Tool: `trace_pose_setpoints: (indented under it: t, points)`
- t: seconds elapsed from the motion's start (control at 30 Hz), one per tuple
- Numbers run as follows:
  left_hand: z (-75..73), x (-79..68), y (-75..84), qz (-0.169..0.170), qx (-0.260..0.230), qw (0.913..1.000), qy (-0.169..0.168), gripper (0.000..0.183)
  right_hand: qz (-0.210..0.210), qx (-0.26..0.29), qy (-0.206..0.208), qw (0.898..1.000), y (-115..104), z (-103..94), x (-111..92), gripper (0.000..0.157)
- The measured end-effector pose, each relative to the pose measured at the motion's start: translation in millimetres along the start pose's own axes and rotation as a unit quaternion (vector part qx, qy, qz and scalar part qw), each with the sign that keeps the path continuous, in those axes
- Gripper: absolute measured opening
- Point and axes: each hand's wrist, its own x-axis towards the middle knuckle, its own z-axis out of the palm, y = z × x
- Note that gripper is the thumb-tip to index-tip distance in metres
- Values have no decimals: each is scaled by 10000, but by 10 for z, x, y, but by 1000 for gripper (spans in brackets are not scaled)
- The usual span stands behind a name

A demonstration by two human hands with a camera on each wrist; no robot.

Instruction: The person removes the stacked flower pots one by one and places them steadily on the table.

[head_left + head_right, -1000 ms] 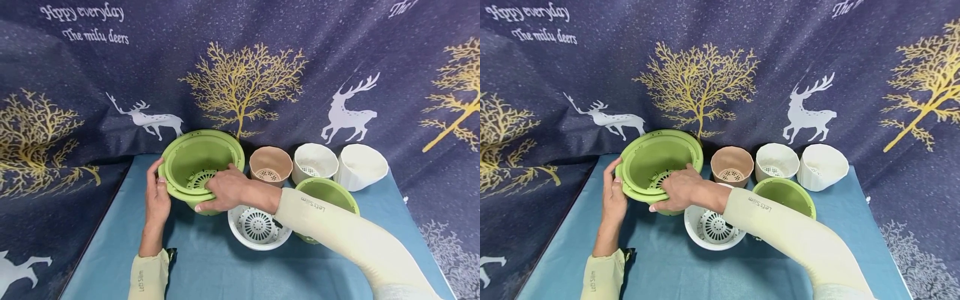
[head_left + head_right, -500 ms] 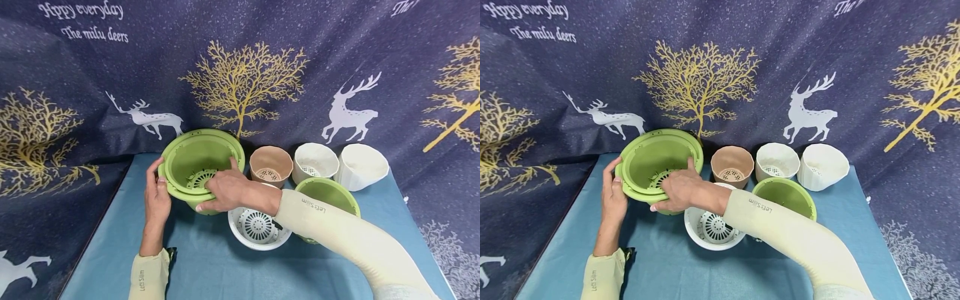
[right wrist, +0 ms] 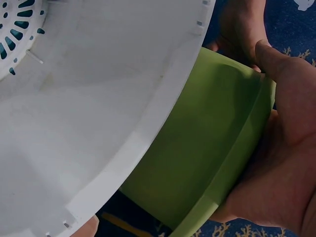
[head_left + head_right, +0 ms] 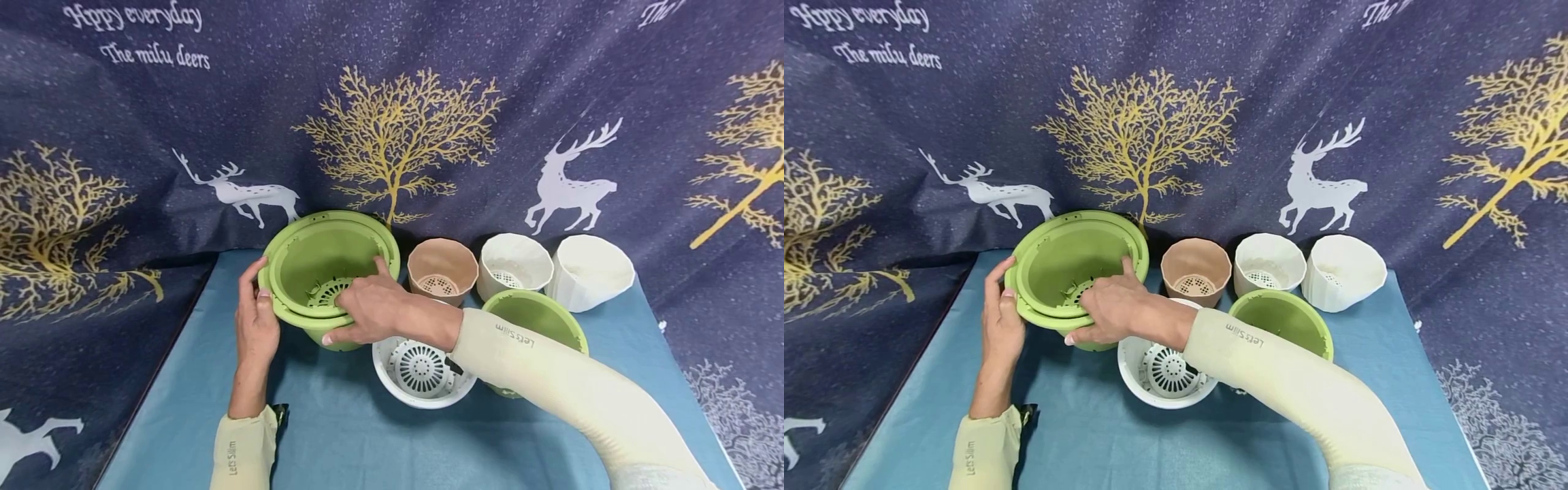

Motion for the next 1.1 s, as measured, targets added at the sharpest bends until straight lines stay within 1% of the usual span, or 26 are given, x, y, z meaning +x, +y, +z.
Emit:
trace_pose_setpoints:
  t: [0.17,0.43,0.73,0.93,1.1]
  points:
    - [3,2,-9,-108,161,9998,25,49,-44,-16,26,10000,9,-28,-6,52]
    - [11,1,0,-242,287,9993,-44,50,-57,4,1,10000,25,-74,-29,51]
    - [-12,7,2,-255,263,9993,-43,52,-234,-185,279,9992,10,-77,-64,45]
    - [-14,-5,7,-301,308,9991,-48,55,-146,-219,269,9993,-3,-64,-86,43]
    - [1,1,9,-280,330,9990,-50,53,-92,-241,285,9993,4,-71,-126,45]
